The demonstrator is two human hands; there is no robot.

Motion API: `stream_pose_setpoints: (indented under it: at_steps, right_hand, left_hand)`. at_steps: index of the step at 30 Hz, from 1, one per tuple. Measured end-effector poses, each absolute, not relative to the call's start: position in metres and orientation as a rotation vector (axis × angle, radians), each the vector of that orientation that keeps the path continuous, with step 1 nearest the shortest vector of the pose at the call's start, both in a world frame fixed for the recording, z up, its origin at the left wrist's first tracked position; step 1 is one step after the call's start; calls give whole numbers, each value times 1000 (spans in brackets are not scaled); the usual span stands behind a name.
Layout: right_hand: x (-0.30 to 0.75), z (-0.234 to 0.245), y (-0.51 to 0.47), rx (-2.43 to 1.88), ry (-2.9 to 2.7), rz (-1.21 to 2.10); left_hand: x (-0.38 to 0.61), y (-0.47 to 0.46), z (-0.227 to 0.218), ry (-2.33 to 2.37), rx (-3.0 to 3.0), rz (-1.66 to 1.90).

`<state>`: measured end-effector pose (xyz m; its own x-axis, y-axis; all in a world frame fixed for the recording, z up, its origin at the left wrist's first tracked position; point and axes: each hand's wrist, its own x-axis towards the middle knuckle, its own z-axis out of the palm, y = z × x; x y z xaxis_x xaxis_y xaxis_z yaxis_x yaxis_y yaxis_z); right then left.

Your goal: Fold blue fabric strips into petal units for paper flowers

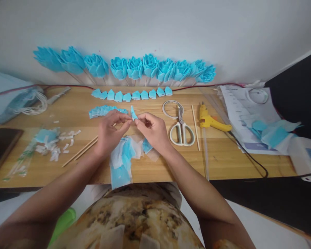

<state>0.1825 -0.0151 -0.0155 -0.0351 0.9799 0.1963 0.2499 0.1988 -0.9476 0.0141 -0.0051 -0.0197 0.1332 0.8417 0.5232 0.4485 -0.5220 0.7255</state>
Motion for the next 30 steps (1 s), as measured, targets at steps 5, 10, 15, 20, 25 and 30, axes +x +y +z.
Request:
stream_pose_setpoints:
  at_steps: [5,10,15,20,25,30]
  right_hand:
    - [180,-14,-17,-1247,-1541,794]
    - [180,-17,-17,-1220,-1654,617]
    - [180,-22,-16,-1221,-1750,491]
    - [180,-23,-16,-1220,-1755,474]
    - [180,-23,-15,-1235,-1742,480]
    - [180,-23,-15,-1240,-1734,474]
  left_hand:
    - [14,-5,-20,1218,2012,1357]
    - [15,-5,-19,1229,2013,1322]
    - [15,-6,-19,1257,2021,1262]
    - [15,-6,-19,1252,2021,1251]
    - [15,-6,-19,1239,2016,1257]
    - [15,-6,-19,1231,1975,1258]
